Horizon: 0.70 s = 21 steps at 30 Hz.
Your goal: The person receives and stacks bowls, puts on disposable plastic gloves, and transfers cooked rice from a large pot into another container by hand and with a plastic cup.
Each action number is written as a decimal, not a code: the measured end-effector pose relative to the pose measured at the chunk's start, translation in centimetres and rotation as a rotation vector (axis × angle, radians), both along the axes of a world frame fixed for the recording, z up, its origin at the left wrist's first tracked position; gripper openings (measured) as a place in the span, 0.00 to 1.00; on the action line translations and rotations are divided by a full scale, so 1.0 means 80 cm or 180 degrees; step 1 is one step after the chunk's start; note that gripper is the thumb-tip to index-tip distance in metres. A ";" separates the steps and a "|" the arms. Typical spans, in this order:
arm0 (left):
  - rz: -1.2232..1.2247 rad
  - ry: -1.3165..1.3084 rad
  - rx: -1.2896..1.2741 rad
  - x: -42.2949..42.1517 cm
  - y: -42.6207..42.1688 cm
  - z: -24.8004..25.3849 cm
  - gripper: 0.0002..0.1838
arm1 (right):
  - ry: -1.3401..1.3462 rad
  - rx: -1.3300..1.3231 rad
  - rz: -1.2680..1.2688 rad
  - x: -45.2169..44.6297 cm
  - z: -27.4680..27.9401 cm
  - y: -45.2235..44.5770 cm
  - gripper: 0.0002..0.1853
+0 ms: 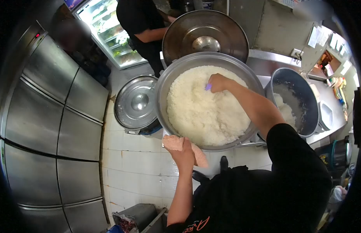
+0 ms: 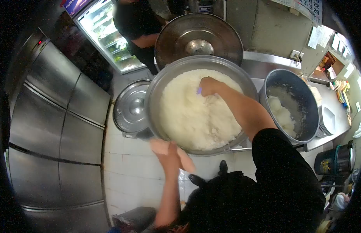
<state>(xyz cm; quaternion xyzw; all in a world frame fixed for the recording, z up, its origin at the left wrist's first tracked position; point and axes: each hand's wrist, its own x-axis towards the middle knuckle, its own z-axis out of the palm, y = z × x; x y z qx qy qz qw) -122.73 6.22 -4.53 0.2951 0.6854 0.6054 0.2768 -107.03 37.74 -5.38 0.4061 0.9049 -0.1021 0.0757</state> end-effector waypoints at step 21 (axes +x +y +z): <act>-0.0015 0.0400 -0.0064 0.003 -0.002 0.005 0.32 | 0.6776 -0.4244 -0.1628 0.144 0.118 -0.215 0.24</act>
